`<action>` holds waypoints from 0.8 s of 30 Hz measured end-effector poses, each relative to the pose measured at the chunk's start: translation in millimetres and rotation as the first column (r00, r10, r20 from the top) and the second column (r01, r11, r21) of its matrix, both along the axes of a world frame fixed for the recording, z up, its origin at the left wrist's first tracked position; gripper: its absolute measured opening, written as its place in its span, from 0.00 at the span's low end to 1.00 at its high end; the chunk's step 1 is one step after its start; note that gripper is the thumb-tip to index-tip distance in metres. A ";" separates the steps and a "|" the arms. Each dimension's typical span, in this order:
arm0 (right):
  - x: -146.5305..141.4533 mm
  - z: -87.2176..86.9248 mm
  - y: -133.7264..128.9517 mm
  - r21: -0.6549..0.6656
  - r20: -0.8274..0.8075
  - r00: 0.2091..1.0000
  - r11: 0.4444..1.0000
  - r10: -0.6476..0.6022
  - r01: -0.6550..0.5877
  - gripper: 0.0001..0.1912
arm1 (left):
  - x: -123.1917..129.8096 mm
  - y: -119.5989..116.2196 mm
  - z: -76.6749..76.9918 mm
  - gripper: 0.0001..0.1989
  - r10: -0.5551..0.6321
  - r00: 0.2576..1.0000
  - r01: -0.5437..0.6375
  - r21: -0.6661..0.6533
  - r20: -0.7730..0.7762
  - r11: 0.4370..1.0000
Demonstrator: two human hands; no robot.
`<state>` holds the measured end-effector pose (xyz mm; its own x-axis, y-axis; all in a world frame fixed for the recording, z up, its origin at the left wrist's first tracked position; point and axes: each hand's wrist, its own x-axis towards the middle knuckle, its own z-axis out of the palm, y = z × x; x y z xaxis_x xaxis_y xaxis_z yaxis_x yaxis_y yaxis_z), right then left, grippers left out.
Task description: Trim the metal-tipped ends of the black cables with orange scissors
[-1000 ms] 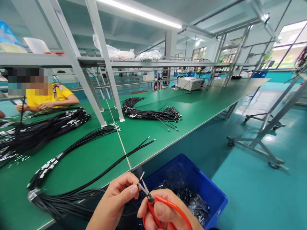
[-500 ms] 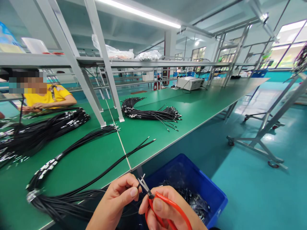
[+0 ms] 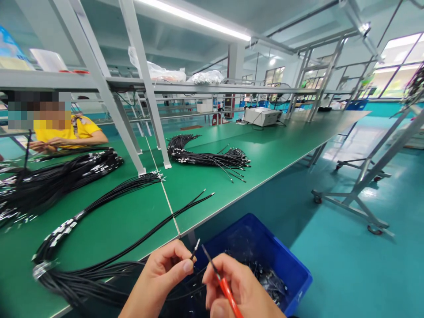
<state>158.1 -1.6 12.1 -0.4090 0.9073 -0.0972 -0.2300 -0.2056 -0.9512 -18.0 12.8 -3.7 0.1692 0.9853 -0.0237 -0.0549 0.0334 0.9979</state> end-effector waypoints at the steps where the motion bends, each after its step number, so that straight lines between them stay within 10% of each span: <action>1: -1.3 1.3 0.1 0.022 -0.006 0.996 0.996 -0.087 0.087 0.25 | 2.6 -1.0 1.8 0.09 0.018 0.999 -0.018 0.006 -0.038 1.000; 5: -11.2 3.9 -0.5 0.043 0.066 0.912 0.914 -0.405 0.402 0.14 | 16.9 -7.7 10.0 0.07 0.158 0.969 -0.141 0.101 -0.189 0.985; 11: -23.3 -1.3 -1.4 -0.082 0.016 0.841 0.838 -0.541 0.540 0.19 | 32.5 -14.7 3.4 0.09 0.313 0.873 -0.173 0.363 -0.374 0.916; 20: -39.5 -3.9 -6.0 0.274 0.144 0.622 0.635 -0.770 0.722 0.08 | 40.5 -19.5 -10.2 0.12 0.539 0.661 -0.098 0.651 -0.522 0.752; 24: -22.1 -2.4 -6.5 0.296 0.164 0.747 0.755 -0.644 0.586 0.08 | 31.2 -15.5 -3.2 0.09 0.403 0.788 -0.169 0.467 -0.465 0.868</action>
